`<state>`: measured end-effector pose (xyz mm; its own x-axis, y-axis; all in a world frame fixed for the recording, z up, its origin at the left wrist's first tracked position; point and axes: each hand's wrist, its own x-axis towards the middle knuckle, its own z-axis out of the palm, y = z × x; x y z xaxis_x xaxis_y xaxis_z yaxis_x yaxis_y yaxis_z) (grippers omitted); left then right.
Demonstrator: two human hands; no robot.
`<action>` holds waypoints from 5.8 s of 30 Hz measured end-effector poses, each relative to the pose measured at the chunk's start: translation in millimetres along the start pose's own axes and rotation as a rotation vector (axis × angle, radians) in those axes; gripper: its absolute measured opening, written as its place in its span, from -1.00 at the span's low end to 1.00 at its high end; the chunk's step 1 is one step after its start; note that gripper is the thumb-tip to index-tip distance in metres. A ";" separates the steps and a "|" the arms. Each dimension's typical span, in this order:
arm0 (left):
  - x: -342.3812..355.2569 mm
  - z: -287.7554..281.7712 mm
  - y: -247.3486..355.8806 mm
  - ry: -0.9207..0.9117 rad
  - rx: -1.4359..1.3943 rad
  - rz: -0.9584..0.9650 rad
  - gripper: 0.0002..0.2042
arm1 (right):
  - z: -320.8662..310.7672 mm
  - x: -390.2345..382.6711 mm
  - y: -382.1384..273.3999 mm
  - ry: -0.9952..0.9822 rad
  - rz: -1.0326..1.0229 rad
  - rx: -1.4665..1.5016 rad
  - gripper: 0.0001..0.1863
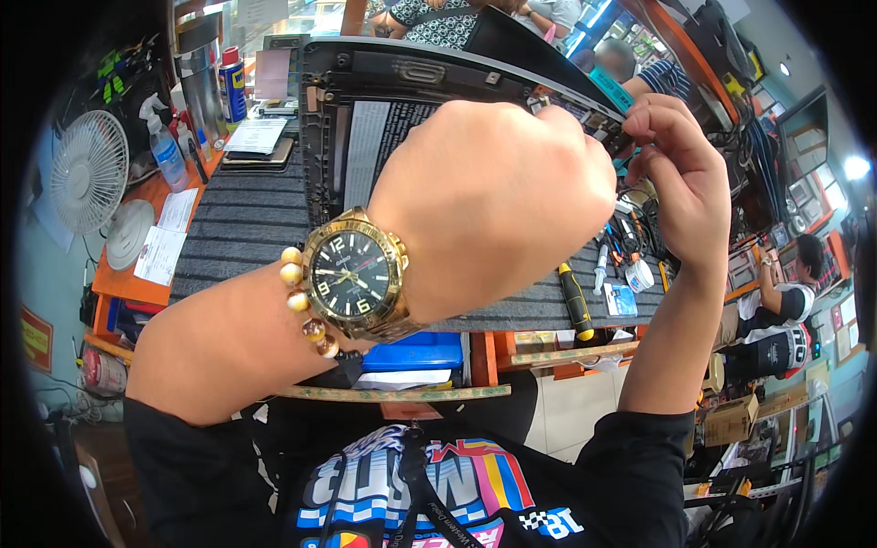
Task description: The person disassembles a laptop by removing screws with a screwdriver and prying the internal components apart using a thin metal tool, eventually separating the screen from the main chassis.
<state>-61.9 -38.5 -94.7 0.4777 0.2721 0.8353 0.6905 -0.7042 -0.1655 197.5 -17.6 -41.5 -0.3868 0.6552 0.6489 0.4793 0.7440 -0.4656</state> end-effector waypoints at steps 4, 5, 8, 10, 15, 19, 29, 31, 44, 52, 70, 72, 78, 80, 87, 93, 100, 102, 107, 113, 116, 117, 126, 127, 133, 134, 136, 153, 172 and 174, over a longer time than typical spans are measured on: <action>5.7 1.1 1.0 -0.030 0.068 0.007 -0.93 | 0.6 0.3 2.1 0.007 -0.015 -0.006 -0.65; 7.0 1.0 0.8 -0.022 0.061 0.009 -0.93 | 0.4 0.5 2.7 0.008 -0.021 -0.009 -0.65; 10.8 1.1 1.5 -0.026 0.078 0.013 -0.94 | -0.3 0.4 4.2 0.001 -0.007 0.017 -0.65; 12.8 2.2 3.3 -0.015 0.091 0.016 -0.96 | -0.7 0.2 5.0 0.001 -0.018 0.007 -0.64; 17.0 5.8 6.9 0.033 0.106 0.006 -0.93 | -0.1 -0.7 8.2 0.004 -0.037 0.043 -0.62; 19.8 6.5 7.8 0.046 0.119 0.015 -0.91 | -1.8 -1.6 10.1 -0.002 -0.042 0.006 -0.61; 21.9 9.0 4.6 0.051 0.106 0.041 -0.91 | -1.7 -1.3 9.9 -0.001 -0.057 -0.002 -0.63; 21.8 9.5 3.8 0.048 0.101 0.047 -0.92 | -1.5 -1.5 10.0 0.001 -0.055 0.002 -0.63; 22.1 16.6 -2.9 0.099 0.233 0.178 -0.82 | -1.0 -1.7 12.1 -0.011 -0.088 -0.018 -0.64; 25.7 20.7 -2.6 0.107 0.270 0.263 -0.80 | -4.0 -13.4 15.4 0.079 -0.103 -0.044 -0.63; 32.6 14.9 5.9 0.014 0.353 0.286 -0.82 | 39.0 -208.5 158.2 -0.526 1.117 -0.752 -0.31; 34.4 15.1 4.2 0.057 0.367 0.292 -0.83 | 40.1 -213.7 158.6 -0.473 1.083 -0.741 -0.41; 34.5 15.0 3.8 0.090 0.371 0.298 -0.90 | 12.4 -201.3 112.4 -0.284 1.046 -0.537 -0.46; 34.5 15.4 5.3 0.079 0.371 0.288 -0.91 | -6.8 -191.8 84.6 -0.163 1.062 -0.332 -0.50; 36.2 17.8 10.5 0.059 0.351 0.266 -0.91 | -56.3 -159.7 -7.9 0.018 0.848 -0.075 -0.59; 35.2 19.1 11.6 0.069 0.334 0.252 -0.93 | -58.7 -141.1 -66.2 -0.007 0.410 -0.568 -0.59; 35.4 21.2 8.9 0.079 0.346 0.274 -0.93 | -36.3 -127.9 -93.4 0.024 0.197 -0.941 -0.59; 35.2 21.5 8.5 0.083 0.338 0.274 -0.93 | -31.9 -124.2 -98.0 0.002 0.235 -0.933 -0.59; 34.4 21.9 8.9 0.092 0.323 0.265 -0.92 | -25.7 -117.8 -102.5 0.005 0.254 -0.935 -0.60; 33.8 21.1 8.8 0.100 0.322 0.272 -0.91 | -26.4 -114.3 -100.8 0.003 0.196 -0.960 -0.59; 33.8 20.9 8.5 0.069 0.336 0.260 -0.92 | -25.2 -113.7 -100.9 0.003 0.176 -0.972 -0.60; 33.9 20.9 8.4 0.071 0.338 0.263 -0.92 | -24.9 -113.6 -101.2 0.003 0.166 -0.973 -0.60; 32.3 22.1 7.8 0.083 0.337 0.262 -0.92 | -21.6 -112.1 -106.3 0.003 0.175 -0.986 -0.61; 32.5 22.2 8.2 0.084 0.343 0.261 -0.92 | -21.2 -111.6 -107.1 0.005 0.143 -1.000 -0.62; 37.3 17.1 14.7 0.055 0.277 0.226 -0.96 | -24.4 -107.0 -115.7 -0.074 0.006 -1.158 -0.65; 38.1 15.2 16.1 0.026 0.244 0.203 -0.94 | -22.2 -107.2 -116.7 -0.064 -0.015 -1.169 -0.65; 39.8 11.8 18.1 0.072 0.284 0.269 -0.97 | -20.1 -107.1 -118.8 -0.056 -0.036 -1.183 -0.66; 41.8 11.2 18.6 0.054 0.282 0.238 -0.97 | -15.9 -107.6 -121.3 -0.055 -0.040 -1.186 -0.67; 41.9 7.5 21.5 0.002 0.294 0.206 -0.98 | -17.9 -108.3 -119.2 -0.059 -0.023 -1.183 -0.66; 41.9 7.4 21.6 0.003 0.300 0.206 -0.98 | -18.4 -108.0 -118.9 -0.060 -0.028 -1.186 -0.66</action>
<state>-23.0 -37.5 -67.2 0.6220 0.1421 0.7700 0.7088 -0.5201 -0.4765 196.8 -179.3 -45.1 -0.4298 0.6691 0.6063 0.8883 0.1927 0.4170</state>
